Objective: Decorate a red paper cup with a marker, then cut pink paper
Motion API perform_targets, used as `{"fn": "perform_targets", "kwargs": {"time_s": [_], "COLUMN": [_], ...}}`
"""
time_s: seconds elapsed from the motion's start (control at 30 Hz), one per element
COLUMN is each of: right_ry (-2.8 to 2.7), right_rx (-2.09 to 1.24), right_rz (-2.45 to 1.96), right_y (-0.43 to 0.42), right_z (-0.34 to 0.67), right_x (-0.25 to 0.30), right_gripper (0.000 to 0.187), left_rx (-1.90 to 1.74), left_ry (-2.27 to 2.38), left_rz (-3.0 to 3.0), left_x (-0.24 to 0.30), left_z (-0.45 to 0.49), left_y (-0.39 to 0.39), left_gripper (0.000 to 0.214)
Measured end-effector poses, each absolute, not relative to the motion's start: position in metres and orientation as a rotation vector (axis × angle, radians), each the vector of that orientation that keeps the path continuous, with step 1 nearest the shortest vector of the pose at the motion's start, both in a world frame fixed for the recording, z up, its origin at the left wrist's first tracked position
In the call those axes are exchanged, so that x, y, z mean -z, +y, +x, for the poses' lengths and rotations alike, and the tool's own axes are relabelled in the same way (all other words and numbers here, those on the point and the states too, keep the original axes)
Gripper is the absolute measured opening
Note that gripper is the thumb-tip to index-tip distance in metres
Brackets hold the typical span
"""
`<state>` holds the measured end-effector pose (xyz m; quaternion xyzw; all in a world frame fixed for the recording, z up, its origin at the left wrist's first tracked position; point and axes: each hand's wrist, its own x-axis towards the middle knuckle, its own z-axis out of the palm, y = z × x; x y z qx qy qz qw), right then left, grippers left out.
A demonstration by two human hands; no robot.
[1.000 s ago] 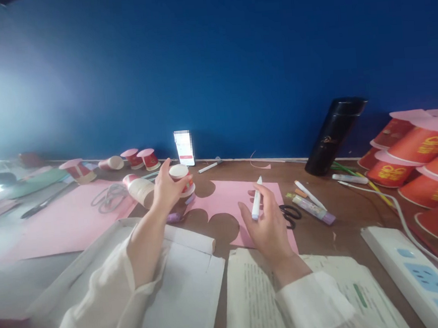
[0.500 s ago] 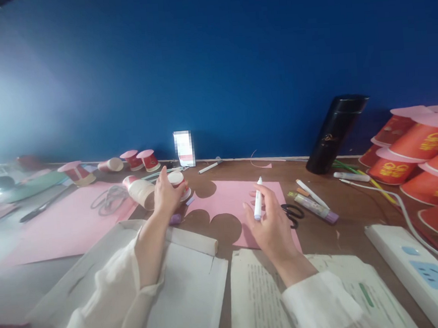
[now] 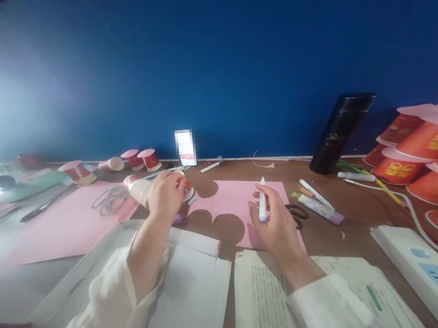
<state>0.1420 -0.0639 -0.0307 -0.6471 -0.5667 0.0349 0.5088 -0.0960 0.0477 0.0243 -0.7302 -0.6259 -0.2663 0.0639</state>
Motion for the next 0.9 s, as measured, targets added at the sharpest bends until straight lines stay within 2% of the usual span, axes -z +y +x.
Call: {"fn": "perform_targets", "kwargs": {"time_s": [0.17,0.4,0.53,0.73,0.9], "right_ry": [-1.375,-1.421,-1.426,-1.274,-1.108], "right_rx": [-0.090,-0.019,-0.163,-0.395,-0.479], "right_rz": [-1.532,-1.458,-1.422,-1.501,-1.484], "right_y": [-0.064,-0.064,-0.065,-0.063,-0.062], "right_z": [0.141,0.143,0.143,0.145,0.146], "right_x": [0.030,0.035,0.033,0.028,0.022], "right_gripper": [0.037,0.029,0.031,0.043,0.045], "left_rx": [-0.009,-0.138,-0.079,0.551,0.765], "left_ry": [-2.098,-1.992,-1.969,-1.717,-1.424], "left_rz": [-2.410,-2.429,-2.439,-2.792,-3.157], "left_x": [-0.021,-0.011,-0.010,-0.002,0.007], "left_z": [-0.083,-0.070,-0.070,-0.056,-0.038], "left_y": [0.045,0.039,0.036,0.026,0.019], "left_gripper": [0.026,0.032,0.033,0.020,0.018]}}
